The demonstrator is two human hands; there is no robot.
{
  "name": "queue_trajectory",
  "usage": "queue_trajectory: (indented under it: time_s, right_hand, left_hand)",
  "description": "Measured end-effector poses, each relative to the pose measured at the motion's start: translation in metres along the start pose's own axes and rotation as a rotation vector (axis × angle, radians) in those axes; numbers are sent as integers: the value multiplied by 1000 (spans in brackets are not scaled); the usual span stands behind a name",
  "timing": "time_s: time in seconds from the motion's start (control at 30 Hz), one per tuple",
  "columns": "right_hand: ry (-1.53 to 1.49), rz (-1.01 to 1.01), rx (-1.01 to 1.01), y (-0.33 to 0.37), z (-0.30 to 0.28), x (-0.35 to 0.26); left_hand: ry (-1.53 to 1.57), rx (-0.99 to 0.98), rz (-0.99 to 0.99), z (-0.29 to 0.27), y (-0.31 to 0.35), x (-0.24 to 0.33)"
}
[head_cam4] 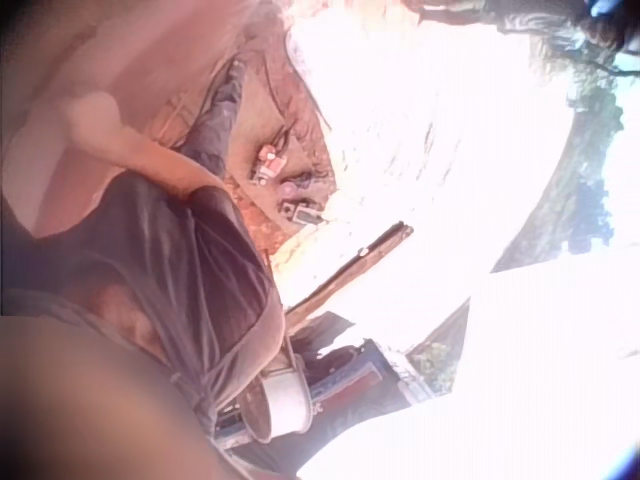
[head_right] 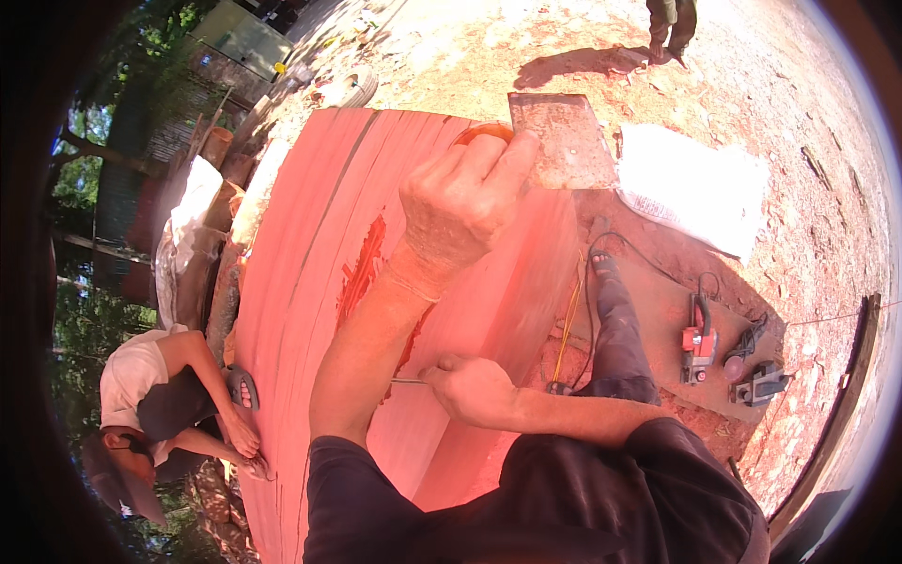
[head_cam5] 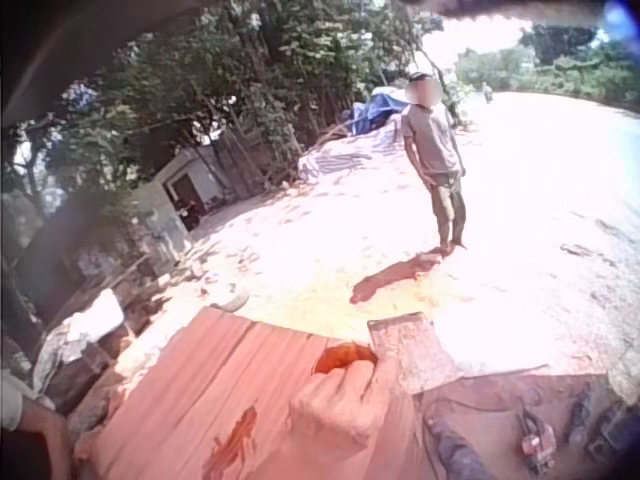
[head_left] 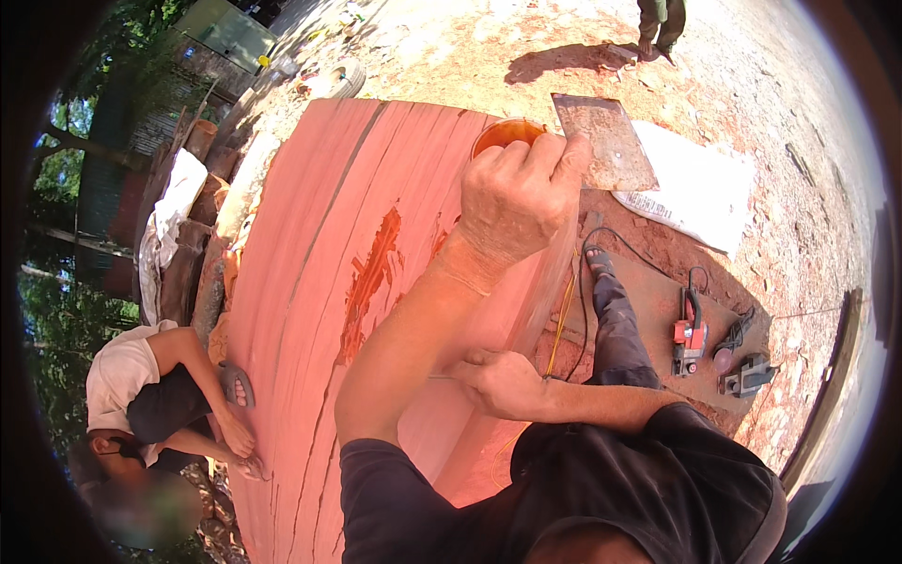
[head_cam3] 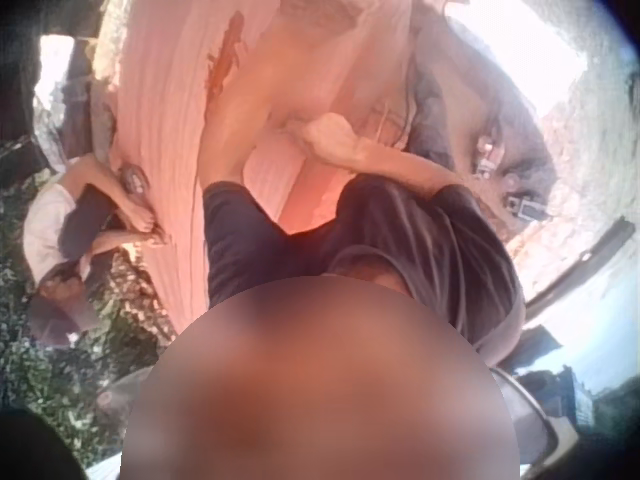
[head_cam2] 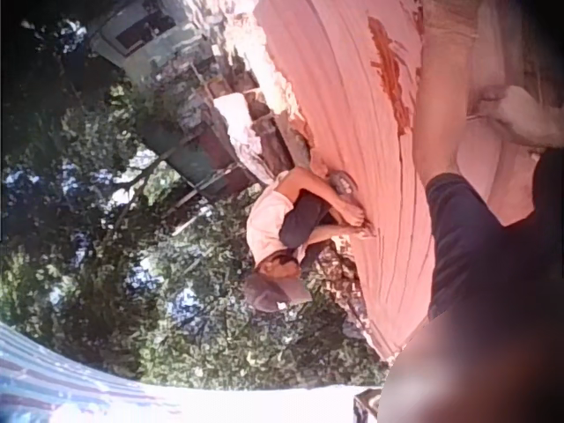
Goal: The person paints a pink wooden surface with reddish-brown paint using a small brush. They repeatedly dip the brush into a small container of paint and apply it to the wood, occasionally wiping the brush on a sanding block.
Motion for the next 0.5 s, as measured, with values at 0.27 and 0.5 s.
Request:
queue_trajectory:
  time_s: [0.27, 0.5]
  right_hand:
    - [-49, -28, 29, 3, -1, 9]
    - [-71, -52, -67, 1, 4, 17]
  left_hand:
    - [-97, 79, -152, 12, 3, -108]
    - [-49, 12, -133, 64, 22, -172]
Point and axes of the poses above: each hand's wrist, its own y-axis away from the middle knuckle, its own z-axis out of the palm, x = y × z, the point moved 2 cm from there along -y, towards the middle knuckle, and after that the axes turned 13 degrees about -x, right-handed, at the moved point
